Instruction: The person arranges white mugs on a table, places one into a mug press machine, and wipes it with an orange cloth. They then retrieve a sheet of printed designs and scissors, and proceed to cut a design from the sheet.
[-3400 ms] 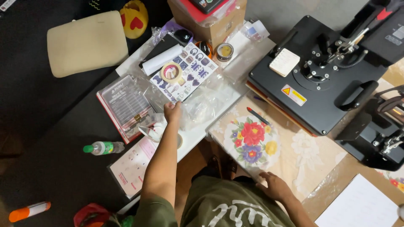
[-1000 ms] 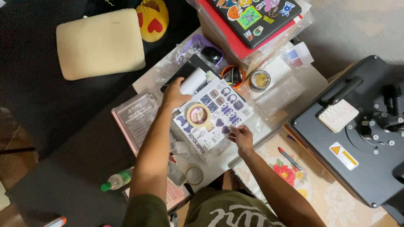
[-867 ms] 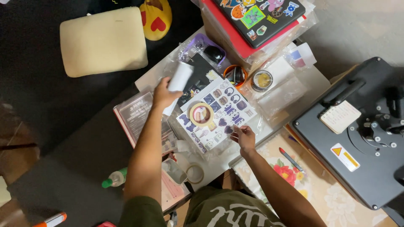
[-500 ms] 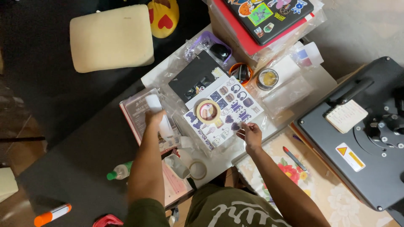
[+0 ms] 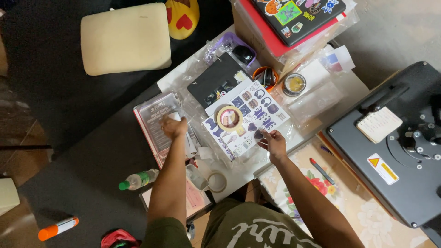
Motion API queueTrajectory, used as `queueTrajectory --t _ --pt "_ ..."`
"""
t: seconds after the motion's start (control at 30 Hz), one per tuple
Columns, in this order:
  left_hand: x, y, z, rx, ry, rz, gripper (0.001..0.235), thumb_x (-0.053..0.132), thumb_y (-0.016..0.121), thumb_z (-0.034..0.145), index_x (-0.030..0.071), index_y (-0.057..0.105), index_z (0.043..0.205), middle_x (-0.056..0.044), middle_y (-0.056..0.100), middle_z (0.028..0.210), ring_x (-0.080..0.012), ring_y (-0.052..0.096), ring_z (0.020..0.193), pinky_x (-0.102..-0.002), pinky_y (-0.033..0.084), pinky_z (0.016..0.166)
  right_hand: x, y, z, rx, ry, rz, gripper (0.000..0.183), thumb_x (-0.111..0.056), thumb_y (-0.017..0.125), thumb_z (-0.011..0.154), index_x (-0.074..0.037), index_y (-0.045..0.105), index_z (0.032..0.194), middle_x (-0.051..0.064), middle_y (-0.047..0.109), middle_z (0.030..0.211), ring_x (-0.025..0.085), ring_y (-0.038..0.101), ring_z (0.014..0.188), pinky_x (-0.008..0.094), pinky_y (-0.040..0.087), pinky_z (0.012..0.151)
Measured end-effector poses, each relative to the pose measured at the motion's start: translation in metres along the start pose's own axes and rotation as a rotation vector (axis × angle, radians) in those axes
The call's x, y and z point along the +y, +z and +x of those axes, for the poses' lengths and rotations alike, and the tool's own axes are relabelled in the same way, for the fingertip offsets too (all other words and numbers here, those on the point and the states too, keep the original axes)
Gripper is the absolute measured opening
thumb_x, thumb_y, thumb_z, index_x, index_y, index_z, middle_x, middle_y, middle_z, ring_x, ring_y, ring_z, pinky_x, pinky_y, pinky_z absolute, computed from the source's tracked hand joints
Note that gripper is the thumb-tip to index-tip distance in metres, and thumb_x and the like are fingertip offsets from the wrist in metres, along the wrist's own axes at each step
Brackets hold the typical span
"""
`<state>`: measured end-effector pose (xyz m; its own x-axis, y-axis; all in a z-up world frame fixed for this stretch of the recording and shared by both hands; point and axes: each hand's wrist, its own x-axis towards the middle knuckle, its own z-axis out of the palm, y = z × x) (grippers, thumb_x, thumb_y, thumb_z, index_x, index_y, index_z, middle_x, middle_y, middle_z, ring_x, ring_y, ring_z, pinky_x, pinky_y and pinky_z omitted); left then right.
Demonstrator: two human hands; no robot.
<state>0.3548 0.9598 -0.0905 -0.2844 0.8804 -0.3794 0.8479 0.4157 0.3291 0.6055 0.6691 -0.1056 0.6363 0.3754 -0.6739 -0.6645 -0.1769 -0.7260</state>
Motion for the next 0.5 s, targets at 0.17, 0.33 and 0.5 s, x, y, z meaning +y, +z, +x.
queueTrajectory --t 0.17,0.33,0.5 --pt "0.053 0.003 -0.082 0.079 0.755 -0.257 0.055 0.019 0.085 0.092 0.006 0.068 0.143 -0.023 0.075 0.134 -0.0478 0.067 0.135 -0.061 0.057 0.112 0.009 0.004 0.006 -0.043 -0.115 -0.107 0.023 -0.014 0.084 0.105 -0.003 0.064 0.100 0.016 0.073 0.097 0.029 0.081 0.085 0.048 0.075 0.079" --pt "0.067 0.038 -0.085 -0.231 0.884 0.035 0.066 0.041 0.091 0.080 0.016 0.072 0.139 -0.014 0.074 0.124 -0.0382 0.073 0.127 -0.052 0.059 0.109 -0.019 0.023 -0.026 -0.087 -0.253 -0.299 0.021 -0.011 0.086 0.104 0.000 0.071 0.113 0.026 0.078 0.116 0.037 0.082 0.101 0.049 0.074 0.083" --pt "0.065 0.077 -0.058 -0.247 0.880 0.250 0.047 0.035 0.086 0.090 0.020 0.072 0.132 -0.011 0.076 0.123 -0.0357 0.077 0.126 -0.050 0.062 0.109 -0.026 0.032 -0.033 -0.110 -0.236 -0.470 0.018 -0.014 0.086 0.103 -0.007 0.075 0.116 0.019 0.081 0.123 0.031 0.085 0.098 0.041 0.076 0.083"
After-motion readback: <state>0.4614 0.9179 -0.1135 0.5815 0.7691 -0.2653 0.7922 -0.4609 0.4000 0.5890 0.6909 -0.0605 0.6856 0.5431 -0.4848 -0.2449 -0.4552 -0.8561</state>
